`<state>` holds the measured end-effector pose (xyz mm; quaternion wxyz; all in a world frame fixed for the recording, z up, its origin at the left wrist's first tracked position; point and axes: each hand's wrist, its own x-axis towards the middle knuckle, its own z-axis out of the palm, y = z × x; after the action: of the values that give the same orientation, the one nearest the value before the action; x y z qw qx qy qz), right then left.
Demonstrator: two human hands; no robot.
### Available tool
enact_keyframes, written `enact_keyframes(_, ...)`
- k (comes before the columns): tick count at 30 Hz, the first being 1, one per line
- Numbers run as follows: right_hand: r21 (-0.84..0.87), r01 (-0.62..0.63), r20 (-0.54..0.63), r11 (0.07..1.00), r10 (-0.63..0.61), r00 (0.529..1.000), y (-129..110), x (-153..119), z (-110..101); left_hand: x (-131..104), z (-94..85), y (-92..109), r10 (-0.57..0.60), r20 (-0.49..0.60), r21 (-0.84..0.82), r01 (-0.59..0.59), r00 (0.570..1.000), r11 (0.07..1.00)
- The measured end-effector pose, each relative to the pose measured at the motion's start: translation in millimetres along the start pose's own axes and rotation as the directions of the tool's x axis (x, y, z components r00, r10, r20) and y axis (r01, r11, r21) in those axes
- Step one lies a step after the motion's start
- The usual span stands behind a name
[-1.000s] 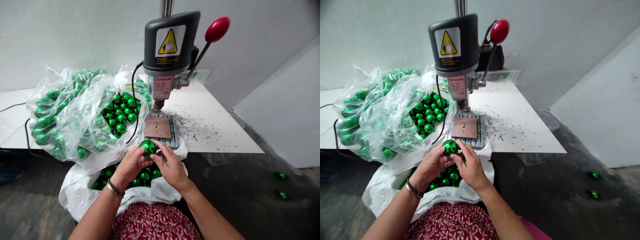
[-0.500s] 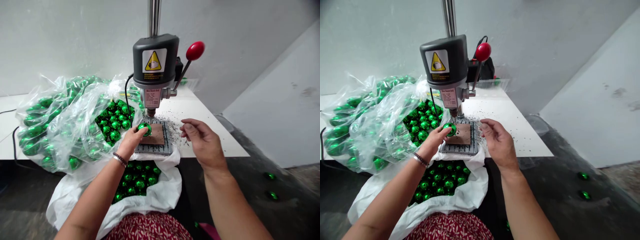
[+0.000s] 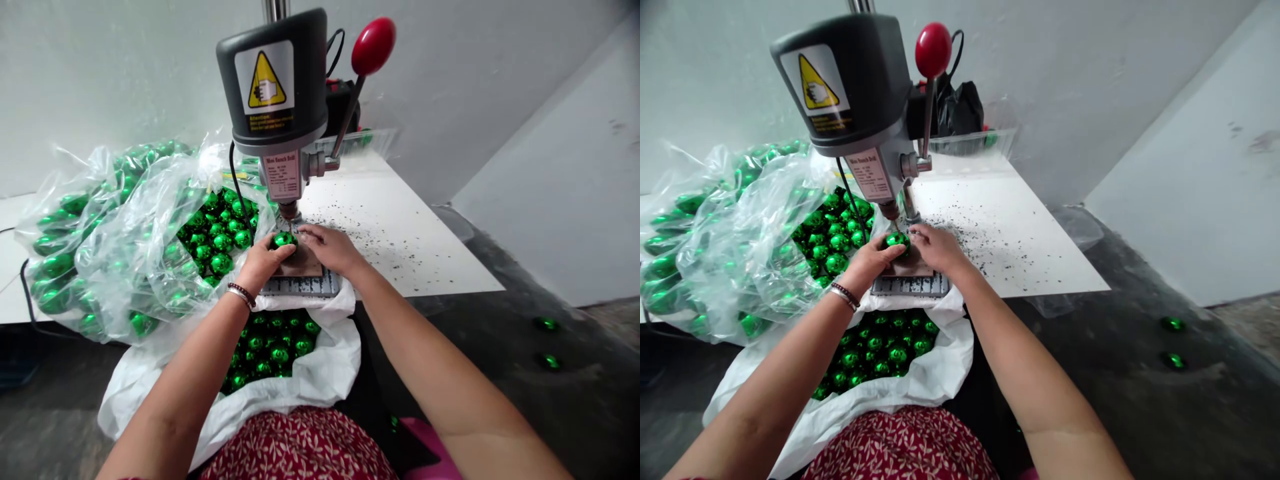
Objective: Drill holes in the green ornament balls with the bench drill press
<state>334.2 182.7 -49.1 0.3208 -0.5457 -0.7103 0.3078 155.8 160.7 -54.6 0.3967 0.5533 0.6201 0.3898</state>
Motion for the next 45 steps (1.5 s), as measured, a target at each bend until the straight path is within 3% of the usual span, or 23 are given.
enact_keyframes(5,0.028,-0.014,0.085,1.000,0.011,0.996,1.1,6.8,1.3,-0.1,-0.4,7.2,0.008,0.011,0.106,-0.009,1.000,0.994)
enact_keyframes(10,0.076,-0.039,0.082,0.996,0.032,0.996,7.6,5.8,5.7,-1.8,0.1,7.4,0.087,0.019,0.232,-0.089,0.996,0.969)
enact_keyframes(17,0.142,-0.043,0.104,0.989,0.028,0.994,5.4,3.0,13.1,-6.6,8.5,-6.3,0.164,0.007,0.092,-0.164,0.986,0.982)
enact_keyframes(22,0.150,-0.038,0.130,0.988,0.018,0.991,0.2,-0.3,9.9,-5.6,5.1,-3.0,0.169,0.082,0.016,-0.171,0.982,0.985)
enact_keyframes(26,0.150,-0.060,0.135,0.987,0.040,0.990,-1.9,0.7,6.6,-1.1,6.7,-4.0,0.250,0.045,-0.048,-0.248,0.967,0.968)
enact_keyframes(31,0.203,-0.060,0.131,0.977,0.034,0.991,4.6,-0.4,5.9,-2.9,12.9,-7.8,0.229,0.009,-0.053,-0.228,0.973,0.972)
enact_keyframes(34,0.241,-0.098,0.009,0.966,0.099,0.995,15.7,-1.7,-5.0,-5.5,14.9,-7.8,0.229,-0.001,-0.041,-0.229,0.973,0.973)
enact_keyframes(38,0.288,-0.076,-0.229,0.955,0.145,0.963,18.4,4.9,-47.5,-6.8,17.1,-8.3,0.240,0.008,-0.020,-0.240,0.971,0.971)
enact_keyframes(42,0.257,0.052,-0.460,0.965,0.075,0.885,-7.4,21.6,-100.0,-3.9,20.3,-12.6,0.205,-0.043,0.054,-0.203,0.978,0.978)
enact_keyframes(45,0.171,0.136,-0.566,0.976,-0.015,0.824,-36.7,35.5,-124.6,-1.5,22.4,-15.8,0.214,-0.024,0.076,-0.212,0.977,0.974)
